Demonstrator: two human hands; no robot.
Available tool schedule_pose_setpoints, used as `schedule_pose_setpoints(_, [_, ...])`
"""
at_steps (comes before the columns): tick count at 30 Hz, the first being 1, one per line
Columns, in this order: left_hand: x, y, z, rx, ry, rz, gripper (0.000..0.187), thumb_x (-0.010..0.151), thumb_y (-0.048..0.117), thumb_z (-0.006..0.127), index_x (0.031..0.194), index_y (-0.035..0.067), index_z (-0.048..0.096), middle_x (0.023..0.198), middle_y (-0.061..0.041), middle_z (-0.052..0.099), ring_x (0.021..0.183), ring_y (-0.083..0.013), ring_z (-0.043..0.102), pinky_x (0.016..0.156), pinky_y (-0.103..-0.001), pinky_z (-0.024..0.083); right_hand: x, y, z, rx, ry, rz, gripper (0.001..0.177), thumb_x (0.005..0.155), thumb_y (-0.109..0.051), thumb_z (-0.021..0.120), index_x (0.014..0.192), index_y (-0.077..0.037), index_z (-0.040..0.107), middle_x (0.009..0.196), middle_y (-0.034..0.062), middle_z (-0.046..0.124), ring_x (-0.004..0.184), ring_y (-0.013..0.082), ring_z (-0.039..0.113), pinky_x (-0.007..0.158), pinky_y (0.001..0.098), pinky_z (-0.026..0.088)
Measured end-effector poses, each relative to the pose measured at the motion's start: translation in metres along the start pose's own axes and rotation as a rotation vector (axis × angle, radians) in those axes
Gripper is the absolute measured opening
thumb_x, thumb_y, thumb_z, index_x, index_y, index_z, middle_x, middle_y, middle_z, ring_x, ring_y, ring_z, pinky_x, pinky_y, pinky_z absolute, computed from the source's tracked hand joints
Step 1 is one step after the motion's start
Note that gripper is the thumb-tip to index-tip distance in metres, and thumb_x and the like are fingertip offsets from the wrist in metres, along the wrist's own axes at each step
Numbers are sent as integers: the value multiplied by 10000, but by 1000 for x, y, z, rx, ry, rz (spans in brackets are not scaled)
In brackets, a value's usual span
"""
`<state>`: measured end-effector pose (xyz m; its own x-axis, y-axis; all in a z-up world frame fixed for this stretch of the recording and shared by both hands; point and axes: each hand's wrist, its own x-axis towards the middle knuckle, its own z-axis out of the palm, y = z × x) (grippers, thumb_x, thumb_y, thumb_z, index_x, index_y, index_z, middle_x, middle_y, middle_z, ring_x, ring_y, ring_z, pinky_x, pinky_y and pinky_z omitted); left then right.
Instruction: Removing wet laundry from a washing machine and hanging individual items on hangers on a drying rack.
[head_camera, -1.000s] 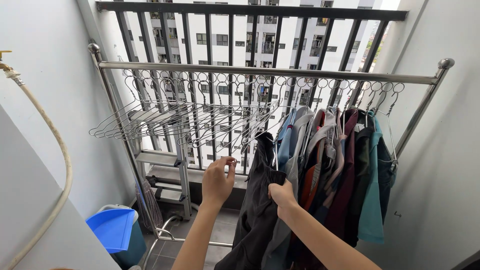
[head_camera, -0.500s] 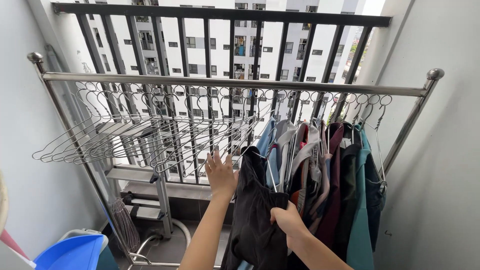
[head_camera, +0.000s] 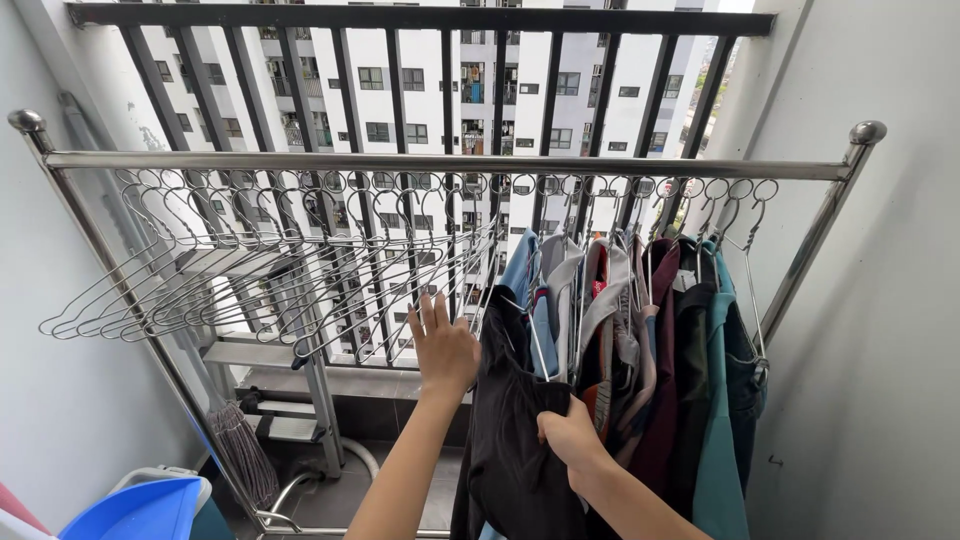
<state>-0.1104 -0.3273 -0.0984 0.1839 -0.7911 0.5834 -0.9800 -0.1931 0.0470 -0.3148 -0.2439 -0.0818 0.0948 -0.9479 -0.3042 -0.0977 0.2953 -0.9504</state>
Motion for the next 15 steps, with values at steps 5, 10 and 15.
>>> schedule_pose_setpoints(5, [7, 4, -18, -52, -188, -61, 297, 929, 361, 583, 1087, 161, 736, 1586, -216, 360, 1538, -455, 203, 1239, -605, 158, 13, 6, 12, 34, 2, -47, 260, 731, 94, 456, 752, -132, 329, 720, 31, 384, 699, 181, 349, 739, 360, 387])
schedule_pose_setpoints(10, [4, 8, -35, -101, -261, -61, 300, 967, 358, 564, 1040, 122, 733, 1585, -226, 360, 1534, -453, 209, 1233, -596, 200, 17, -9, 13, 63, 4, -76, 312, 744, 104, 460, 746, -151, 280, 700, 20, 337, 671, 177, 295, 687, 362, 327])
schedule_pose_setpoints(15, [10, 5, -15, -111, -249, -39, 362, 950, 335, 527, 1144, 109, 734, 1564, -230, 375, 1531, -437, 212, 1224, -567, 207, 6, -45, 10, 109, 22, -120, 314, 729, 102, 465, 714, -159, 291, 662, 7, 352, 609, 159, 333, 593, 334, 339])
